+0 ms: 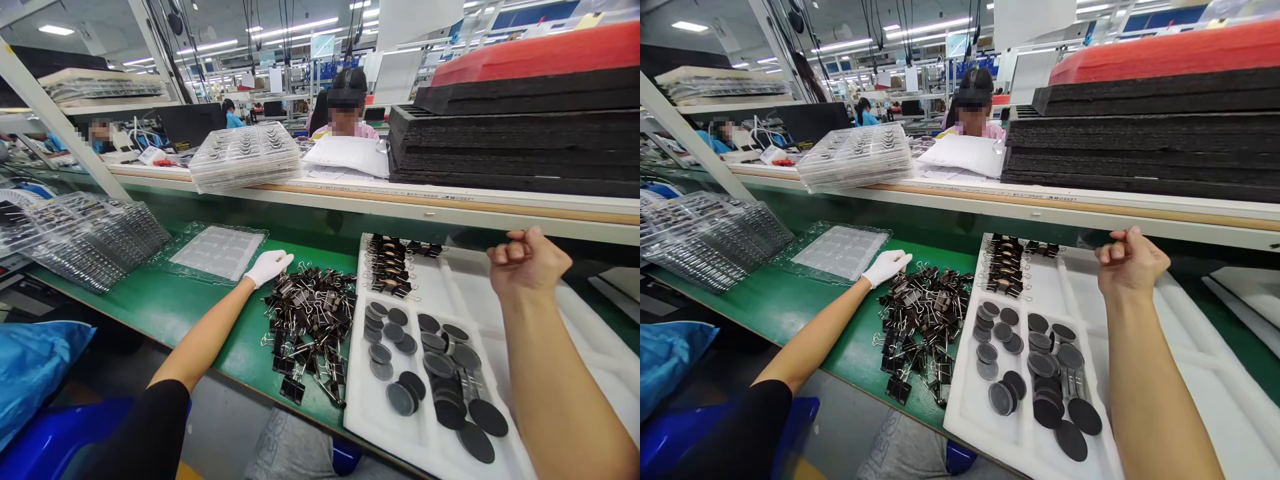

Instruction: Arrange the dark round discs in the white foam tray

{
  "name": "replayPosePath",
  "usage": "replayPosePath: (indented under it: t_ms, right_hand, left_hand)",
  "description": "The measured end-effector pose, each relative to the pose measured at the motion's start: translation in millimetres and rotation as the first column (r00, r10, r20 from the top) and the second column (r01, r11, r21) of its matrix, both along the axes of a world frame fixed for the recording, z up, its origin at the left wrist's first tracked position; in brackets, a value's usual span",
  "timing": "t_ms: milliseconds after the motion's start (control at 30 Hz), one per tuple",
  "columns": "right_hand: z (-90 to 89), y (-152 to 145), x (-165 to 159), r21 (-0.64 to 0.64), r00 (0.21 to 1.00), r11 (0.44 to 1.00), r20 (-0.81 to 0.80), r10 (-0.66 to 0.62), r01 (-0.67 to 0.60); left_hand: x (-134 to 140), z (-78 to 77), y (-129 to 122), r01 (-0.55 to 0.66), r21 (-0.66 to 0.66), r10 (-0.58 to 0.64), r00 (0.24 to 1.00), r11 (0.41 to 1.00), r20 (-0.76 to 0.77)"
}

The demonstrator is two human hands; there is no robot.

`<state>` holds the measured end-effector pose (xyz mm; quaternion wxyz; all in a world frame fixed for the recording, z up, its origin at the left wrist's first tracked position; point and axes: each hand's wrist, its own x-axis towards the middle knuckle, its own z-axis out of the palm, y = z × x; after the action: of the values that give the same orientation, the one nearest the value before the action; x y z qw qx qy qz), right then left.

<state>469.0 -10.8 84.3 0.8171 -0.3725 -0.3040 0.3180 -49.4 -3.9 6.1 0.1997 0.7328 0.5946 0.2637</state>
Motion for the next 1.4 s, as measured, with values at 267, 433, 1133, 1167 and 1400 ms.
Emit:
replayPosePath:
  t_ms: [267,433,1133,1167,1400]
  right_hand:
    - [7.4,-6,-8,0.027,0.999,1.0,0.042,0.004,-0.005]
    - [11.1,-5,-9,0.042,1.0,0.999,0.008,0.002,-0.003]
    - [41.1,-17,-27,-0.105,0.994,0.989,0.011,-0.107,0.107]
    - [40.4,-17,-27,-0.104,0.994,0.989,0.014,-0.106,0.107]
    - [33.1,-10,-23,-0.086,0.993,0.99,0.037,-0.11,0.112]
  left_hand:
    - [1,2.6,-2,-0.002,-0.009,0.002,1.0,1.0,0.005]
    - [1,2.8,-1,0.004,-0.005,-0.004,1.0,1.0,0.001]
    - [4,5.2,-4,-0.007,0.004,0.007,1.0,1.0,-0.01]
    - [4,5.0,-3,-0.007,0.005,0.007,1.0,1.0,-0.012]
    - [2,3.8,-2,-0.004,0.005,0.004,1.0,1.0,-0.009]
